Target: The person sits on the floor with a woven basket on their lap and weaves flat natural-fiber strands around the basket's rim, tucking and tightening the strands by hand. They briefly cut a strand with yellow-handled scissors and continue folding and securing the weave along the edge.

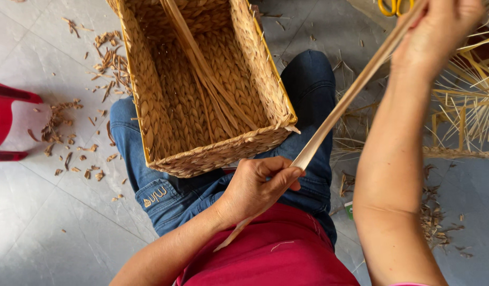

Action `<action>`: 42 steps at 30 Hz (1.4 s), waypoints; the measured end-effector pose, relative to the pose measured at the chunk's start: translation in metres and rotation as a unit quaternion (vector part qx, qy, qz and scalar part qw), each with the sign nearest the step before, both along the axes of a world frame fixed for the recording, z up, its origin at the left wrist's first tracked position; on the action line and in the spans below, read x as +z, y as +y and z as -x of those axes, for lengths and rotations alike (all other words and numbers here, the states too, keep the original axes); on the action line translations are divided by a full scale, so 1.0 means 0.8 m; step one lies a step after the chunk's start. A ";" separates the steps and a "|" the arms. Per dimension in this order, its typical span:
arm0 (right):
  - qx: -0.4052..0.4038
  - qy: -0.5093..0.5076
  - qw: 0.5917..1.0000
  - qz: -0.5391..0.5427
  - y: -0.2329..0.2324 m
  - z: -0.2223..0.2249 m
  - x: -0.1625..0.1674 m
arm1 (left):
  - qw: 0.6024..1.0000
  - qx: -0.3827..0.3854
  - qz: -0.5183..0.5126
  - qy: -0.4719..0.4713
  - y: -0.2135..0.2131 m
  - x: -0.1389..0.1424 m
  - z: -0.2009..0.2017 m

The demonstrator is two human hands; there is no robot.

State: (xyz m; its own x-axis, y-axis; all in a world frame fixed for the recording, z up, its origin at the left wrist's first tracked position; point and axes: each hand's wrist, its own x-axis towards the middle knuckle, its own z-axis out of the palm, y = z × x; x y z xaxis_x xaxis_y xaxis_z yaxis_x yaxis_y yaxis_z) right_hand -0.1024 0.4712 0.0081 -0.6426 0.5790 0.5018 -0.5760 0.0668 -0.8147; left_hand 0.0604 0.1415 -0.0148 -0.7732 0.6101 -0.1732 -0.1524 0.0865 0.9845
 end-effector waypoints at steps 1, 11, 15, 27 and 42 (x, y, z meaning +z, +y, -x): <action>0.000 -0.013 1.000 0.016 0.009 -0.004 -0.001 | 0.999 0.003 0.023 0.030 -0.002 0.000 -0.002; 0.039 -0.401 0.850 -0.341 0.055 -0.065 0.044 | 0.951 -0.009 0.028 0.308 -0.031 0.017 -0.005; 0.054 -0.389 0.821 -0.414 0.027 -0.118 0.045 | 0.897 0.073 0.081 0.428 -0.045 0.020 0.031; 0.161 -0.285 0.839 -0.435 -0.026 -0.201 0.066 | 0.867 0.045 0.221 0.445 0.010 -0.022 0.078; 0.304 -0.278 0.830 -0.374 -0.084 -0.144 -0.044 | 0.929 0.012 0.194 0.314 0.007 -0.007 0.090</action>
State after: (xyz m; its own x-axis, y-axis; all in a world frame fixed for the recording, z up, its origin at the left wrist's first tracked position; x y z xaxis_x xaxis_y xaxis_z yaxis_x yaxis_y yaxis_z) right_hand 0.0127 0.4038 -0.0275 -0.9549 -0.2788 0.1019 -0.2369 0.5091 -0.8274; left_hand -0.0117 0.1468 -0.0201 -0.8086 0.5774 0.1128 0.4348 0.4574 0.7757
